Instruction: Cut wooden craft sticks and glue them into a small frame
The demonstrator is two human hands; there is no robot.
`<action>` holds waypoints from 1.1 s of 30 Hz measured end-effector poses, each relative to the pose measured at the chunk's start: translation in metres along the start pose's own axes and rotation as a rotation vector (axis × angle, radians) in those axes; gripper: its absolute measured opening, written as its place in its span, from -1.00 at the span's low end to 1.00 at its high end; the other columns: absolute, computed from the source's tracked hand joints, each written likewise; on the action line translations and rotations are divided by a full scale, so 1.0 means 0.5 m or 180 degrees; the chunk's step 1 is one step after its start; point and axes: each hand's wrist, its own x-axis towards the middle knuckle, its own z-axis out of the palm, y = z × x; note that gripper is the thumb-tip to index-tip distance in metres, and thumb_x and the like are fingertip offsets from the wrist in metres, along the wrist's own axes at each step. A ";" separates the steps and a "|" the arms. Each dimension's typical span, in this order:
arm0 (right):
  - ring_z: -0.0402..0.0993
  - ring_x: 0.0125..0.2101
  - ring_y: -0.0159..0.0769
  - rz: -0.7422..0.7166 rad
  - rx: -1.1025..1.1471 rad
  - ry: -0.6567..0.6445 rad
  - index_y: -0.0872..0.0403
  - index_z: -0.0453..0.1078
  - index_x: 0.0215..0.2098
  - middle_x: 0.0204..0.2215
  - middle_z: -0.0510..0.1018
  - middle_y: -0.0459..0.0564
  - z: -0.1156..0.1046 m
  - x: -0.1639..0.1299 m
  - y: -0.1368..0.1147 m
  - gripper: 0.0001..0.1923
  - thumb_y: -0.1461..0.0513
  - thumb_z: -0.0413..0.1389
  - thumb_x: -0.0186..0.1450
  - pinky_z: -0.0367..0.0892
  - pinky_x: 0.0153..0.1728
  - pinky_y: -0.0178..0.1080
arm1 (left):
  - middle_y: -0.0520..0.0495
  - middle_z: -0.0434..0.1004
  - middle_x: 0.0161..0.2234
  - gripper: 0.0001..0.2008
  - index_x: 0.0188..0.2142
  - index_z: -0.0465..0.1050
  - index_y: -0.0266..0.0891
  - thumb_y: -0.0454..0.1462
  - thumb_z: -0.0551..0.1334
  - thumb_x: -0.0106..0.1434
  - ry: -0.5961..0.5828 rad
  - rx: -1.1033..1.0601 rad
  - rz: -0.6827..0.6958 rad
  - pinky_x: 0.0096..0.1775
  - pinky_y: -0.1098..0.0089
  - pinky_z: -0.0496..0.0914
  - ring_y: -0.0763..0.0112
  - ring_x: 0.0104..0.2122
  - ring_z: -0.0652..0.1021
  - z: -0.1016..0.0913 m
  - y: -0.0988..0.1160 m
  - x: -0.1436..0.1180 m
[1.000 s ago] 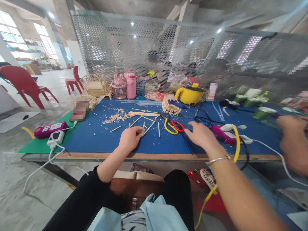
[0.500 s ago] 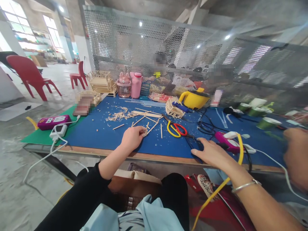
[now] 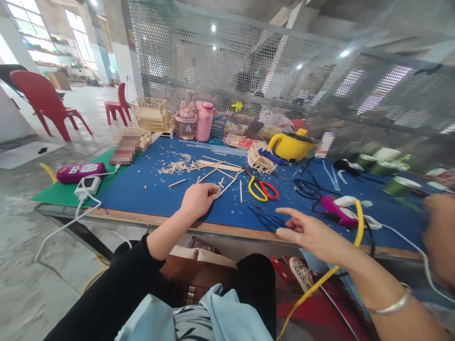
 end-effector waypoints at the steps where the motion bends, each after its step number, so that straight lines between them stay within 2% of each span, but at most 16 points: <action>1: 0.50 -0.17 -0.13 -0.0078 0.0061 -0.0067 0.05 0.21 0.16 -0.15 0.55 0.08 0.007 0.007 -0.005 -0.34 0.05 0.11 0.10 0.41 -0.19 -0.20 | 0.05 0.63 -0.27 -0.81 -0.21 0.54 -0.09 -0.27 0.23 0.16 0.0001 -0.0008 0.0005 -0.18 0.42 0.39 0.33 -0.24 0.57 0.000 0.000 0.000; 4: 0.39 0.00 -0.14 -0.0443 -0.0227 0.0085 0.03 0.18 0.20 0.05 0.42 0.07 0.024 0.032 -0.030 -0.30 0.28 0.08 0.05 0.31 0.00 -0.18 | 0.05 0.63 -0.26 -0.80 -0.20 0.54 -0.08 -0.27 0.24 0.16 -0.0030 0.0005 -0.0020 -0.18 0.43 0.40 0.33 -0.23 0.57 0.000 0.000 0.000; 7: 0.34 0.04 -0.19 -0.0895 -0.0708 0.0441 -0.01 0.09 0.25 0.11 0.33 0.07 0.035 0.058 -0.060 -0.21 0.41 -0.03 0.02 0.25 0.05 -0.18 | 0.05 0.63 -0.24 -0.79 -0.19 0.55 -0.06 -0.26 0.24 0.16 -0.0036 0.0094 -0.0060 -0.16 0.41 0.39 0.31 -0.21 0.57 -0.001 0.002 0.000; 10: 0.33 0.03 -0.16 -0.1164 -0.1033 0.0437 0.01 0.07 0.26 0.04 0.34 0.11 0.043 0.080 -0.086 -0.19 0.43 -0.01 0.02 0.24 0.04 -0.16 | 0.02 0.63 -0.25 -0.79 -0.19 0.55 -0.05 -0.23 0.23 0.17 -0.0003 0.0160 -0.0036 -0.18 0.39 0.40 0.27 -0.23 0.57 -0.002 0.003 0.000; 13: 0.32 0.03 -0.12 -0.1186 -0.1187 0.0381 0.05 0.08 0.25 0.01 0.33 0.15 0.047 0.093 -0.101 -0.21 0.43 -0.02 0.03 0.24 0.04 -0.14 | 0.00 0.63 -0.26 -0.79 -0.20 0.56 -0.04 -0.20 0.22 0.18 0.0003 0.0181 0.0012 -0.20 0.37 0.40 0.23 -0.24 0.58 -0.002 0.002 0.000; 17: 0.28 0.07 -0.12 -0.1157 -0.1141 0.0439 0.02 0.06 0.26 0.06 0.29 0.13 0.044 0.095 -0.103 -0.21 0.42 -0.02 0.04 0.20 0.08 -0.12 | 0.01 0.63 -0.26 -0.81 -0.23 0.57 -0.05 -0.21 0.20 0.19 0.0024 0.0093 0.0107 -0.21 0.39 0.39 0.26 -0.25 0.57 -0.001 0.000 -0.001; 23: 0.26 0.09 -0.15 -0.1206 -0.0714 0.0484 0.03 0.11 0.23 0.09 0.30 0.11 0.048 0.095 -0.094 -0.24 0.42 -0.03 0.03 0.19 0.10 -0.12 | 0.01 0.63 -0.30 -0.78 -0.23 0.56 -0.07 -0.23 0.17 0.17 0.0026 0.0127 0.0031 -0.23 0.39 0.38 0.29 -0.29 0.57 -0.003 0.005 -0.004; 27: 0.32 0.04 -0.18 -0.1261 0.0076 0.0544 0.07 0.17 0.17 0.08 0.34 0.10 0.058 0.109 -0.102 -0.29 0.42 0.00 0.02 0.22 0.07 -0.15 | 0.01 0.63 -0.32 -0.77 -0.23 0.56 -0.08 -0.23 0.17 0.16 0.0002 0.0075 0.0021 -0.25 0.41 0.38 0.31 -0.31 0.57 -0.002 0.004 -0.004; 29: 0.38 -0.03 -0.20 -0.1379 0.0643 0.0659 0.08 0.22 0.12 0.00 0.42 0.07 0.064 0.126 -0.116 -0.39 0.39 0.03 0.06 0.25 0.04 -0.15 | 0.02 0.63 -0.30 -0.78 -0.23 0.56 -0.08 -0.22 0.18 0.16 0.0006 0.0043 0.0045 -0.24 0.42 0.38 0.31 -0.30 0.57 -0.002 0.003 -0.004; 33: 0.44 -0.31 -0.29 -0.1505 0.1407 0.1108 0.10 0.31 -0.04 -0.31 0.50 -0.02 0.076 0.173 -0.166 -0.60 0.28 0.08 0.13 0.36 -0.17 -0.18 | 0.02 0.63 -0.27 -0.79 -0.23 0.57 -0.09 -0.20 0.19 0.17 0.0004 -0.0008 0.0022 -0.22 0.43 0.38 0.33 -0.29 0.57 -0.002 0.001 -0.002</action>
